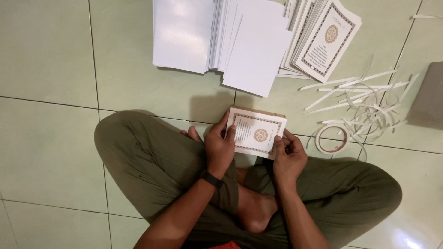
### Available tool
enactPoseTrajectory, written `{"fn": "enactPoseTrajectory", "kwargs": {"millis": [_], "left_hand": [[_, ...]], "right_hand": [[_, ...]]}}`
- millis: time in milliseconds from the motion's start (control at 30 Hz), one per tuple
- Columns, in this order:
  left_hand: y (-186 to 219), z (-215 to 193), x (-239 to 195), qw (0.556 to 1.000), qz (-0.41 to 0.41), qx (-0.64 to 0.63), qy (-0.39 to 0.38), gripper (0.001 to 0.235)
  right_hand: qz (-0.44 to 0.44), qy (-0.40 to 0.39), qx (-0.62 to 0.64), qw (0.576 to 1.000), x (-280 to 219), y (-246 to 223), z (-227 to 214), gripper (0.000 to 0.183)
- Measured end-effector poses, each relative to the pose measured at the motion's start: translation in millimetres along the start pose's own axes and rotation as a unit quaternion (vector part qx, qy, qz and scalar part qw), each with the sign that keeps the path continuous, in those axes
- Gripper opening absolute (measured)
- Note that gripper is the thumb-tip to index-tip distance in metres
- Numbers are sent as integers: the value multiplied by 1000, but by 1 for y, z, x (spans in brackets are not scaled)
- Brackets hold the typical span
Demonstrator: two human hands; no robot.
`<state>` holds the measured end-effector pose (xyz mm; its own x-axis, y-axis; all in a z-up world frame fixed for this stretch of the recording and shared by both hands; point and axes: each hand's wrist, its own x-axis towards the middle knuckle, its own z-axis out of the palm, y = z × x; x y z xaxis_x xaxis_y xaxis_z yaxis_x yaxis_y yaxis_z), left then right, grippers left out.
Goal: The person sits on the floor and assembles small books by inserting a printed cover into a white paper wrapper. They use clear tape to secure the cover to the wrapper, then place the finished book into a stack. The person repeats this process with multiple covers and wrappers.
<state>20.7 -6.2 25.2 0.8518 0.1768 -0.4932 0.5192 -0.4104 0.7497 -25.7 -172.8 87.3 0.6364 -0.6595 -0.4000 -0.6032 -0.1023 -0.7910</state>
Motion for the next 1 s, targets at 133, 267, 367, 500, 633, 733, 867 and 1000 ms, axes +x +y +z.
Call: {"fn": "enactPoseTrajectory", "kwargs": {"millis": [133,267,367,500,633,733,867,1000], "left_hand": [[10,-4,-2,999,9,40,9,45],[78,-30,-14,997,-33,-65,-23,48],[77,-30,-15,997,-32,-71,-26,49],[79,-31,-15,997,-32,-62,-29,49],[70,-27,-14,999,-20,-47,-10,48],[53,-20,-11,999,-2,-35,-3,48],[47,-18,-12,1000,11,-3,6,47],[50,-22,-13,1000,-6,4,-3,47]], "right_hand": [[0,-1,-2,1000,1,5,0,26],[-6,-4,3,1000,3,12,1,27],[-3,-2,5,1000,3,12,1,27],[-13,-1,-3,1000,0,1,0,26],[-4,3,2,1000,3,8,2,25],[-6,3,7,1000,4,14,2,25],[-3,4,11,1000,3,9,2,24],[-19,10,11,1000,5,14,3,23]]}}
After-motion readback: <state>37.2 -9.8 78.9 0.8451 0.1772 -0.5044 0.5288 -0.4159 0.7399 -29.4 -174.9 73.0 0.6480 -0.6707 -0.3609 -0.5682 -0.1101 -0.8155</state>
